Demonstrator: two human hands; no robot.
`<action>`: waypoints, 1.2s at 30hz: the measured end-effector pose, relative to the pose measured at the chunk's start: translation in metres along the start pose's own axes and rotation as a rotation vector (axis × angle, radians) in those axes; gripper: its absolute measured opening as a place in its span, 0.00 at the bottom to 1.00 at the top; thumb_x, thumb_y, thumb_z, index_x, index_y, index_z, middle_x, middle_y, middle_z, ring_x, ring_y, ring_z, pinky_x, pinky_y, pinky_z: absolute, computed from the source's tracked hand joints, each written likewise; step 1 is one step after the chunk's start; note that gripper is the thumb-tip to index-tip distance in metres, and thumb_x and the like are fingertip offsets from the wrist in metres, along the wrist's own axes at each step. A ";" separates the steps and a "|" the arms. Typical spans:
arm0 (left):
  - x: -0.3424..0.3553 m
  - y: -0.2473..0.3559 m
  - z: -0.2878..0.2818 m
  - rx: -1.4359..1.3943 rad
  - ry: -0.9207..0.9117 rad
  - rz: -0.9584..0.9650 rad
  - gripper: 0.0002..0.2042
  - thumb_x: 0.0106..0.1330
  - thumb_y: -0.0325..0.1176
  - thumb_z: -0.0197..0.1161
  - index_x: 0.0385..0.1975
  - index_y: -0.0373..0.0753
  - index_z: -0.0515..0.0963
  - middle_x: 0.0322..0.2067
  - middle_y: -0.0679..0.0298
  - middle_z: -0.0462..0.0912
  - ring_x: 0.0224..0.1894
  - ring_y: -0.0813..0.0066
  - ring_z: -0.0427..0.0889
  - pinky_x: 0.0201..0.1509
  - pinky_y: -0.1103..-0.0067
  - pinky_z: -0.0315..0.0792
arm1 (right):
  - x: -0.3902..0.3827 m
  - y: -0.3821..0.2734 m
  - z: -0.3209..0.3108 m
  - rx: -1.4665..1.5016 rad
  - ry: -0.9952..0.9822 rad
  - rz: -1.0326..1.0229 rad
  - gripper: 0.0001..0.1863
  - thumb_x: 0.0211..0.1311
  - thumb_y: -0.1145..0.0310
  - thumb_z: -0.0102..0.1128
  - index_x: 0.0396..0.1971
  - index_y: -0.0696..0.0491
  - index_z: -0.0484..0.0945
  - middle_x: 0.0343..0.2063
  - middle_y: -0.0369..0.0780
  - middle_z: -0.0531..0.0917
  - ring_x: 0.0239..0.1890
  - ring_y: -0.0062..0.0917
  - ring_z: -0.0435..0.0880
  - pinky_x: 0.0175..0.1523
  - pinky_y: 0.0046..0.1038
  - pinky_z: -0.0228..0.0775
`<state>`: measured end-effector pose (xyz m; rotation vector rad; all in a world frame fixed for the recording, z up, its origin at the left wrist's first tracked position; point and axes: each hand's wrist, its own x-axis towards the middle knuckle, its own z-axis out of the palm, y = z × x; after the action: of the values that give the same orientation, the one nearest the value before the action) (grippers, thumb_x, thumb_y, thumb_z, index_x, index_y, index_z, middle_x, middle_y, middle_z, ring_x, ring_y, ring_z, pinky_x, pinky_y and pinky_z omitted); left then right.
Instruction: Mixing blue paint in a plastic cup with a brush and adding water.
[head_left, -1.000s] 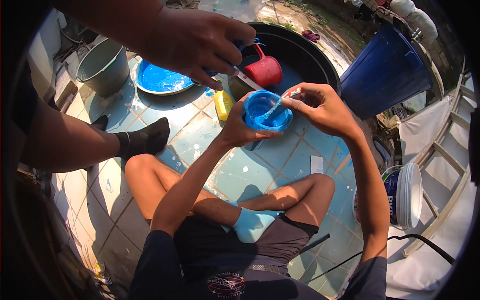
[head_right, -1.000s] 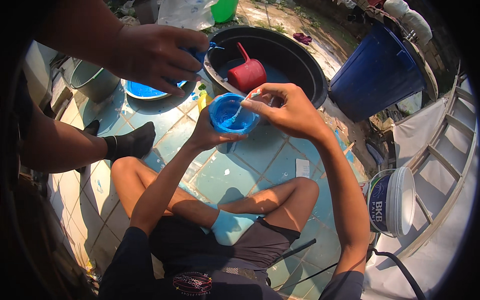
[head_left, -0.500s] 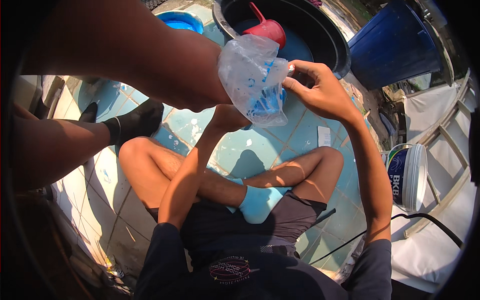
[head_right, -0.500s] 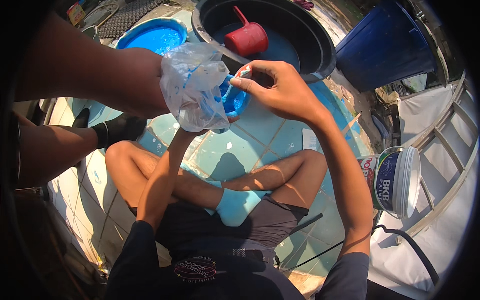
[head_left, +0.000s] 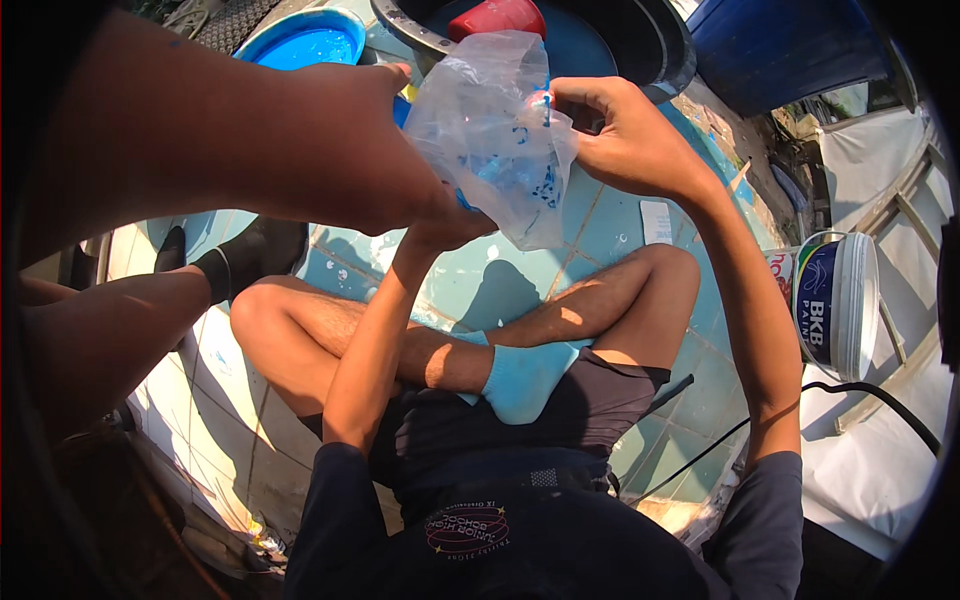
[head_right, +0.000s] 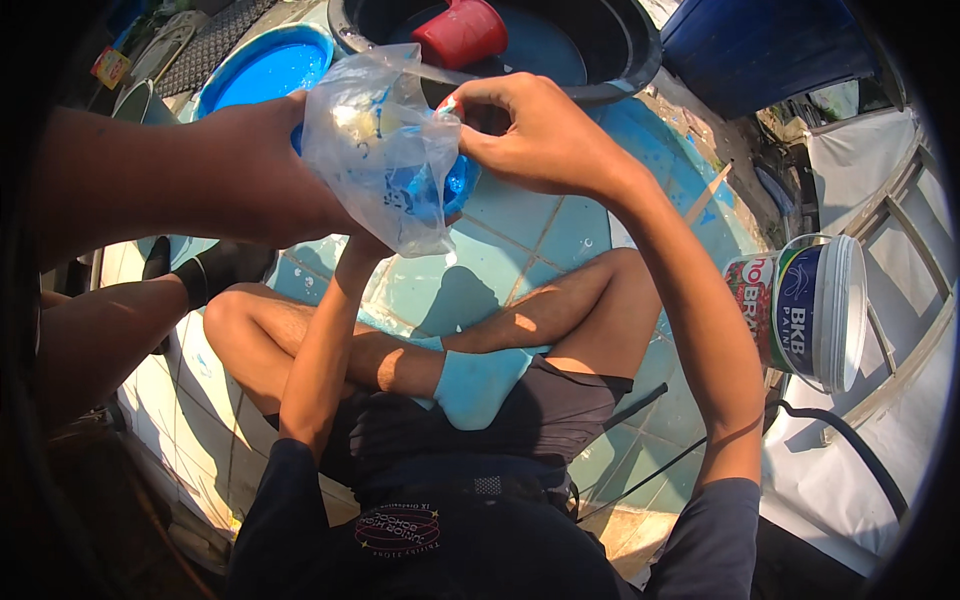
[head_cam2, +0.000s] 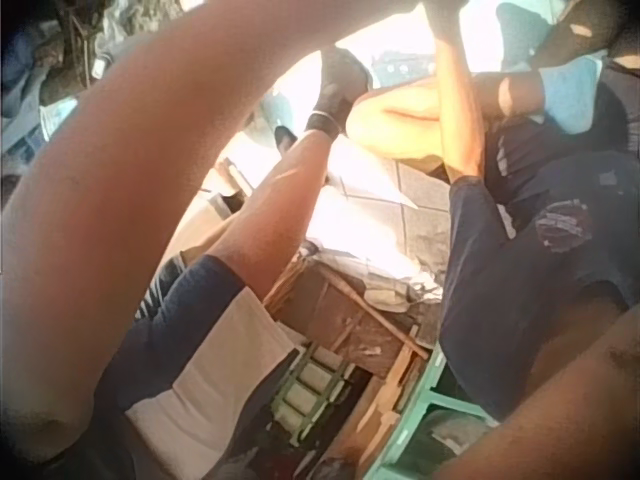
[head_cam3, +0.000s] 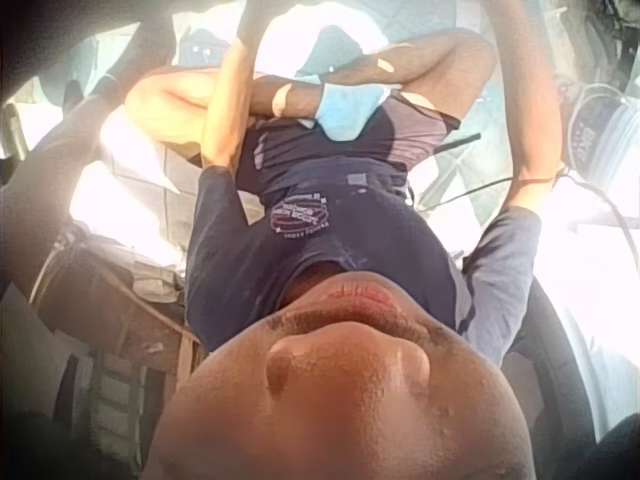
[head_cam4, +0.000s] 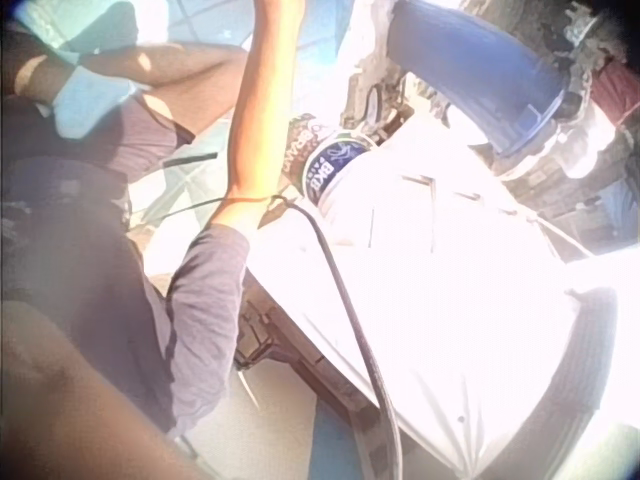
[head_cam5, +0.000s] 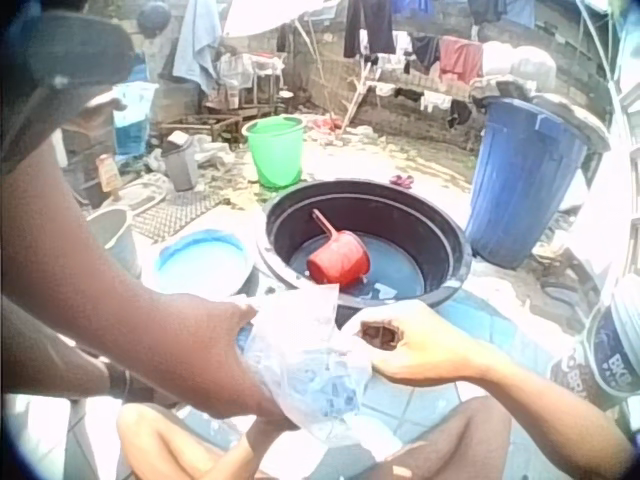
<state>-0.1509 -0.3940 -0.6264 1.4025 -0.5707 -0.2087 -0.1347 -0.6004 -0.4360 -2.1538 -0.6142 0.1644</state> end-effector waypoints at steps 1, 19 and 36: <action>-0.001 -0.002 0.000 -0.015 -0.007 -0.014 0.36 0.58 0.41 0.76 0.64 0.40 0.66 0.58 0.59 0.74 0.58 0.65 0.76 0.63 0.68 0.72 | -0.001 -0.001 0.001 0.008 -0.010 0.019 0.14 0.63 0.64 0.64 0.39 0.61 0.83 0.24 0.40 0.83 0.29 0.17 0.76 0.39 0.26 0.72; -0.008 0.016 0.006 0.032 -0.125 -0.401 0.35 0.68 0.54 0.61 0.73 0.58 0.55 0.72 0.69 0.59 0.71 0.67 0.61 0.70 0.63 0.66 | 0.000 0.018 -0.006 -0.048 -0.057 -0.003 0.15 0.67 0.63 0.62 0.37 0.63 0.80 0.25 0.37 0.81 0.29 0.17 0.71 0.40 0.25 0.70; 0.001 0.041 0.010 0.357 -0.160 -0.447 0.42 0.55 0.66 0.70 0.64 0.44 0.70 0.61 0.57 0.73 0.63 0.63 0.71 0.65 0.64 0.69 | 0.012 0.025 -0.010 -0.086 -0.119 0.007 0.18 0.67 0.62 0.58 0.46 0.62 0.82 0.36 0.44 0.88 0.38 0.23 0.83 0.51 0.27 0.74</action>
<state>-0.1627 -0.3955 -0.5862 1.8648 -0.4298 -0.6043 -0.1118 -0.6138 -0.4480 -2.2412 -0.6929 0.2756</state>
